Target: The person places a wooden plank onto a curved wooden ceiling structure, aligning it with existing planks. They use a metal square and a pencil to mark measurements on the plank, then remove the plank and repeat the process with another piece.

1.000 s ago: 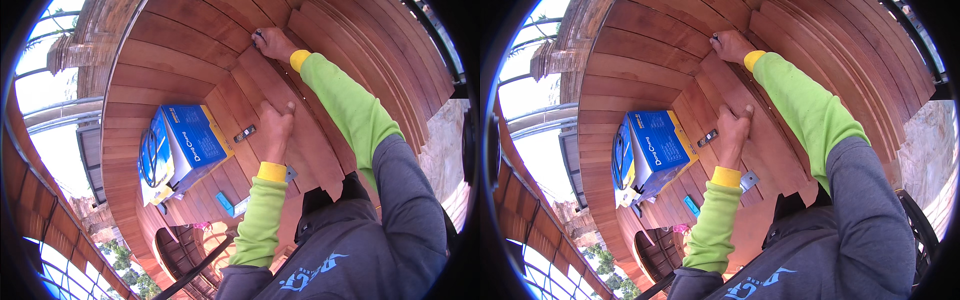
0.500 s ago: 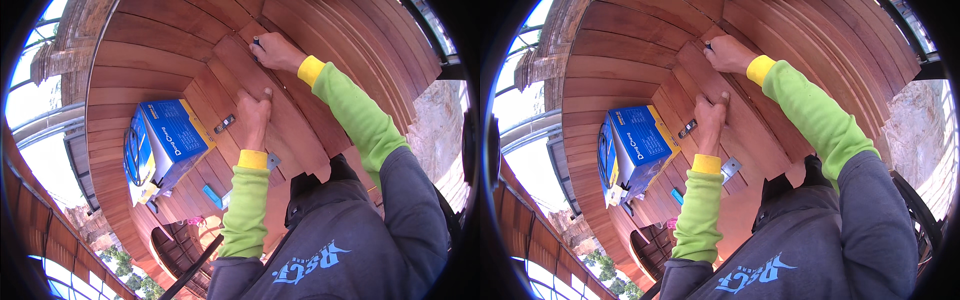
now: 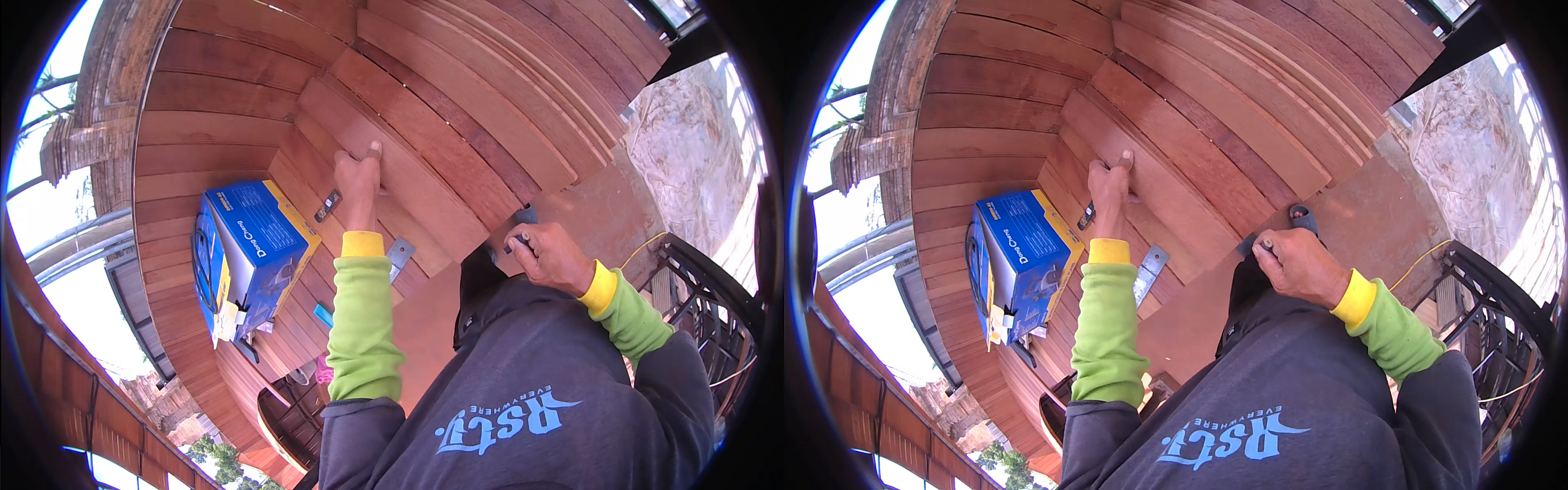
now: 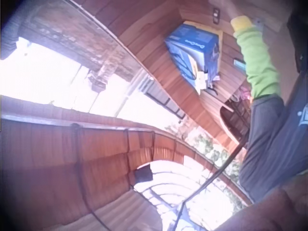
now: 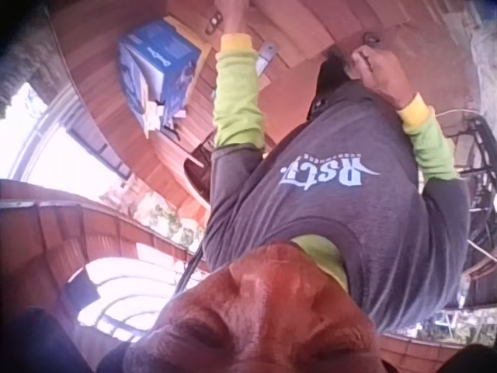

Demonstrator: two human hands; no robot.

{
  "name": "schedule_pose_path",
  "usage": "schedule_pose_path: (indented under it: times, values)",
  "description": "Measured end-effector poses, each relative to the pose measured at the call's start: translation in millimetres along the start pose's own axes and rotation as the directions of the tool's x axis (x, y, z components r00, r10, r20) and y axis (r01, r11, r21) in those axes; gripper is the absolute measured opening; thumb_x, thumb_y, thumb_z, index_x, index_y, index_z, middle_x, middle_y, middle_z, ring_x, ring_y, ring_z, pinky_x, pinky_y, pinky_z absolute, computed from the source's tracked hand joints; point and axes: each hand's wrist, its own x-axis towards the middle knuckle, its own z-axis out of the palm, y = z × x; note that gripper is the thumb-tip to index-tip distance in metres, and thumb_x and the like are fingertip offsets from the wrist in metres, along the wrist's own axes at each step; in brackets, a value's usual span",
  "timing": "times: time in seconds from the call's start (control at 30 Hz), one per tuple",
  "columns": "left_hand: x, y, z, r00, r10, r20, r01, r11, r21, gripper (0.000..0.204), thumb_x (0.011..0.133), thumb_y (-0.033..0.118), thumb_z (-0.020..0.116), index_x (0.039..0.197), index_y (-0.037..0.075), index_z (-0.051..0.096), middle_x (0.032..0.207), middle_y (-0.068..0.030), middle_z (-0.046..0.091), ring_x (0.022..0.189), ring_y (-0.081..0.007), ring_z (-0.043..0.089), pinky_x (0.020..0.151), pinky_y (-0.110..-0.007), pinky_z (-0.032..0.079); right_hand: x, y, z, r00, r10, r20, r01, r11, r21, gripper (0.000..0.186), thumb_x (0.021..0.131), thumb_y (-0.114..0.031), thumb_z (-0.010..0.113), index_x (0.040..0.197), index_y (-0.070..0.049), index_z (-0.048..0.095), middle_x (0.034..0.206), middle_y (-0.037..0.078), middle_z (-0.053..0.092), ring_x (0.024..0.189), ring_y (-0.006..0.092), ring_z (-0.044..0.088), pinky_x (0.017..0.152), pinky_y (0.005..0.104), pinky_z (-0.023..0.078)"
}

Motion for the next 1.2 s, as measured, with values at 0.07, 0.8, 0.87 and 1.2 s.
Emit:
schedule_pose_path:
  times: [0.07, 0.8, 0.87, 1.2]
  values:
    - [4.4, -4.3, -3.6, 1.0, -0.006, 0.01, 0.006, 1.0, 0.017, 0.058, 0.08, 0.033, 0.073, 0.105, -0.013, 0.049, 0.097, -0.0282, 0.061, 0.078, -0.0329, 0.066, 0.041, -0.037, 0.052, -26.8, 2.1, -9.6, 0.999, 0.034, -0.012, -0.035, 0.999, -0.02, 0.014, 0.089, -0.01, 0.056, 0.08, 0.0, 0.06, 0.07, 0.018, 0.06, 0.065, 0.0371, 0.059, 0.063, 0.0417, 0.048]
    - [-81.6, -1.2, 0.0, 0.993, -0.007, -0.117, -0.031, 0.947, -0.32, 0.077, 0.071, 0.043, 0.077, 0.111, -0.016, 0.047, 0.1, -0.0196, 0.059, 0.092, -0.024, 0.06, 0.077, -0.034, 0.051, -17.5, -21.8, -18.2, 0.988, -0.152, 0.031, 0.148, 0.983, 0.112, 0.025, 0.086, -0.025, 0.065, 0.086, 0.001, 0.066, 0.073, 0.017, 0.064, 0.065, 0.0283, 0.061, 0.064, 0.0364, 0.048]
    - [-100.5, 12.1, 19.8, 0.996, 0.049, -0.069, -0.074, 0.897, -0.435, 0.084, 0.071, 0.047, 0.077, 0.112, -0.02, 0.046, 0.104, -0.0249, 0.06, 0.097, -0.0272, 0.06, 0.082, -0.035, 0.049, -14.4, -18.0, -22.5, 0.991, -0.081, 0.104, 0.08, 0.997, 0.02, 0.024, 0.086, -0.023, 0.065, 0.083, 0.001, 0.064, 0.067, 0.016, 0.058, 0.059, 0.0261, 0.054, 0.06, 0.0362, 0.045]
    - [-161.2, -0.2, 64.7, 0.911, 0.306, -0.277, -0.275, 0.95, 0.146, 0.095, 0.069, 0.057, 0.078, 0.126, -0.011, 0.041, 0.113, -0.0266, 0.054, 0.104, -0.0375, 0.057, 0.084, -0.043, 0.048, -56.7, -6.5, -58.4, 0.95, -0.201, -0.237, 0.16, 0.97, -0.183, 0.019, 0.087, -0.013, 0.061, 0.077, 0.002, 0.056, 0.062, 0.009, 0.044, 0.055, 0.0148, 0.039, 0.051, 0.0313, 0.034]
